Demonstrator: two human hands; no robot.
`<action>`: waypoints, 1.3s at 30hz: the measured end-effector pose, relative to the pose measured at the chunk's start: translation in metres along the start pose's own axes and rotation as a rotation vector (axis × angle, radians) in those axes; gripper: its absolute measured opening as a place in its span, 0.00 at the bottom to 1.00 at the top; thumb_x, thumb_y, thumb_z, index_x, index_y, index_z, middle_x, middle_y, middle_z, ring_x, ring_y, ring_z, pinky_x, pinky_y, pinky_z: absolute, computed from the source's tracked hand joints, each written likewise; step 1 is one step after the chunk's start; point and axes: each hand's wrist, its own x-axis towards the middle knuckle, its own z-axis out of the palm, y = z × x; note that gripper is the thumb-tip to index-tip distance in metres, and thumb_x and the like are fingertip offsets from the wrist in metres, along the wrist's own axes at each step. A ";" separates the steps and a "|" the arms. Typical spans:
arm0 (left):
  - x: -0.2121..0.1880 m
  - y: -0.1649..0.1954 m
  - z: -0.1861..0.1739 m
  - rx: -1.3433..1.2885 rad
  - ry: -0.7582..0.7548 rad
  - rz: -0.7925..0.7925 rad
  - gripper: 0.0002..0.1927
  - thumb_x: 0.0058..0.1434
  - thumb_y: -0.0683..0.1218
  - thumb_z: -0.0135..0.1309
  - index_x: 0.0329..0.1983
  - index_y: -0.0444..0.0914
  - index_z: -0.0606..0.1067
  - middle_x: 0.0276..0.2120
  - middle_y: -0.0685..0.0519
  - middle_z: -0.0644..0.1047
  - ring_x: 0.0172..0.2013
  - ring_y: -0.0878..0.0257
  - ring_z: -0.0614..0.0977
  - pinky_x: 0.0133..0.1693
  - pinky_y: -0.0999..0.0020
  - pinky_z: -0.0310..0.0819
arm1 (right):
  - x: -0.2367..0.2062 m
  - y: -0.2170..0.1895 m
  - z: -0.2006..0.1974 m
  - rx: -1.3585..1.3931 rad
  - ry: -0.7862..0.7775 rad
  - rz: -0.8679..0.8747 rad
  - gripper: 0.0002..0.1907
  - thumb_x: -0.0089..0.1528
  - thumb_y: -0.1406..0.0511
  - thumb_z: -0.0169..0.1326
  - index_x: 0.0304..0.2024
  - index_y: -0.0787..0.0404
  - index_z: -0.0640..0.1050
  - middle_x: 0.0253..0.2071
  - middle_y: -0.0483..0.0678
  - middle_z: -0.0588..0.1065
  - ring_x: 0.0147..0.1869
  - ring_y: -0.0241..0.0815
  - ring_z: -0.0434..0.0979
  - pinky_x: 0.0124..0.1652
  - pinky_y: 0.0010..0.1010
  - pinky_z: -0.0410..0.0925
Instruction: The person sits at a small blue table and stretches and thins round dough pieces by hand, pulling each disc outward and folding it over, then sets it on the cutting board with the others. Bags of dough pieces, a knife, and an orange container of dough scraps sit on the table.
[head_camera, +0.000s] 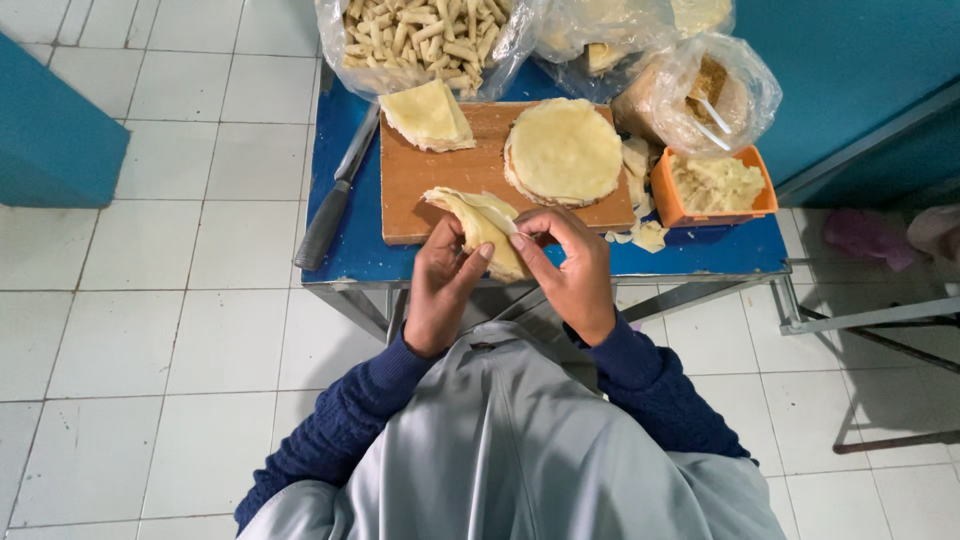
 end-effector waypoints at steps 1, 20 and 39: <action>0.000 0.000 -0.001 0.011 -0.006 -0.019 0.12 0.71 0.38 0.50 0.56 0.33 0.69 0.52 0.53 0.74 0.53 0.68 0.75 0.56 0.70 0.69 | -0.003 0.009 0.001 0.035 -0.005 0.116 0.05 0.69 0.69 0.58 0.43 0.65 0.76 0.39 0.48 0.77 0.39 0.38 0.76 0.40 0.27 0.70; -0.002 0.000 -0.012 0.383 0.018 0.177 0.17 0.74 0.41 0.38 0.64 0.32 0.62 0.71 0.44 0.60 0.69 0.59 0.64 0.67 0.67 0.55 | -0.025 0.055 0.013 1.584 0.088 0.914 0.17 0.72 0.64 0.47 0.61 0.63 0.72 0.49 0.46 0.78 0.42 0.31 0.80 0.34 0.15 0.72; 0.011 0.028 -0.027 -0.390 0.193 -0.269 0.25 0.68 0.46 0.35 0.67 0.36 0.63 0.61 0.43 0.73 0.60 0.50 0.76 0.61 0.53 0.71 | -0.084 0.088 -0.062 1.322 0.547 0.891 0.18 0.69 0.64 0.47 0.59 0.63 0.72 0.55 0.46 0.77 0.55 0.35 0.80 0.53 0.28 0.76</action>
